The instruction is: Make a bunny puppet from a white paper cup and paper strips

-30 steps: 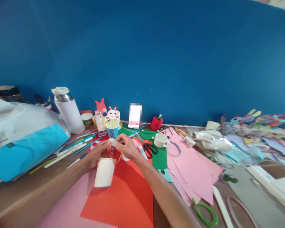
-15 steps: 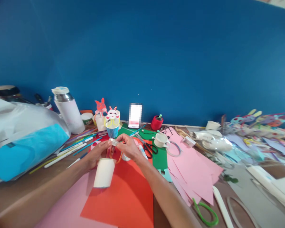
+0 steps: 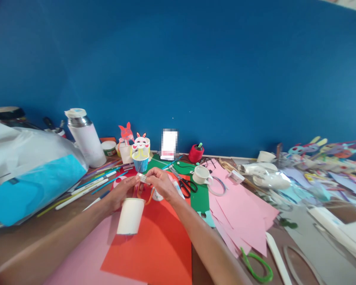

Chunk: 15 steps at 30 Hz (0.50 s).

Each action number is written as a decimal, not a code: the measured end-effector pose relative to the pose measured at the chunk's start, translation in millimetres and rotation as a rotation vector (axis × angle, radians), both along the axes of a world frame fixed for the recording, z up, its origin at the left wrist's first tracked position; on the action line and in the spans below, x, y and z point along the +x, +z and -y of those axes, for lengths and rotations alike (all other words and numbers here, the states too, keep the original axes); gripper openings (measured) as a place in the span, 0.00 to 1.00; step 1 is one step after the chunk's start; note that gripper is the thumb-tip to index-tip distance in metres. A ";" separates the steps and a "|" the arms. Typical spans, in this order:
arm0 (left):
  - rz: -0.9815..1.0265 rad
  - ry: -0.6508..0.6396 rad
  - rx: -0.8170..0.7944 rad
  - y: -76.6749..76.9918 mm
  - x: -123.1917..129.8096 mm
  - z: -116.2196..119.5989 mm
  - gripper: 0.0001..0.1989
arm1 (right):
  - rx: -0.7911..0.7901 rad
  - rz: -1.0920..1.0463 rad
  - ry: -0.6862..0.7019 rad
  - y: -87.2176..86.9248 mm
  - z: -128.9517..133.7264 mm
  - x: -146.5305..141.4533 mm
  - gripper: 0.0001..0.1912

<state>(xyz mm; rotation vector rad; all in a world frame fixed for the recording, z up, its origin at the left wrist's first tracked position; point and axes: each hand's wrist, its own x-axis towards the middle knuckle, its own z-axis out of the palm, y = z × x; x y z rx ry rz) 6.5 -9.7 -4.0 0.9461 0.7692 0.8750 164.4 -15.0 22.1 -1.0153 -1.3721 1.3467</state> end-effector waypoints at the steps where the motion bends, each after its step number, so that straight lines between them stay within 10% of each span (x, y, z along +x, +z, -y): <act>1: 0.006 0.001 -0.004 0.0 0.2 0.0 0.13 | -0.001 0.002 0.004 -0.3 0.2 -0.1 0.04; 15: 0.049 0.031 -0.110 0.4 -4.9 -4.5 0.14 | 0.236 0.117 -0.027 -5.3 -6.7 7.5 0.10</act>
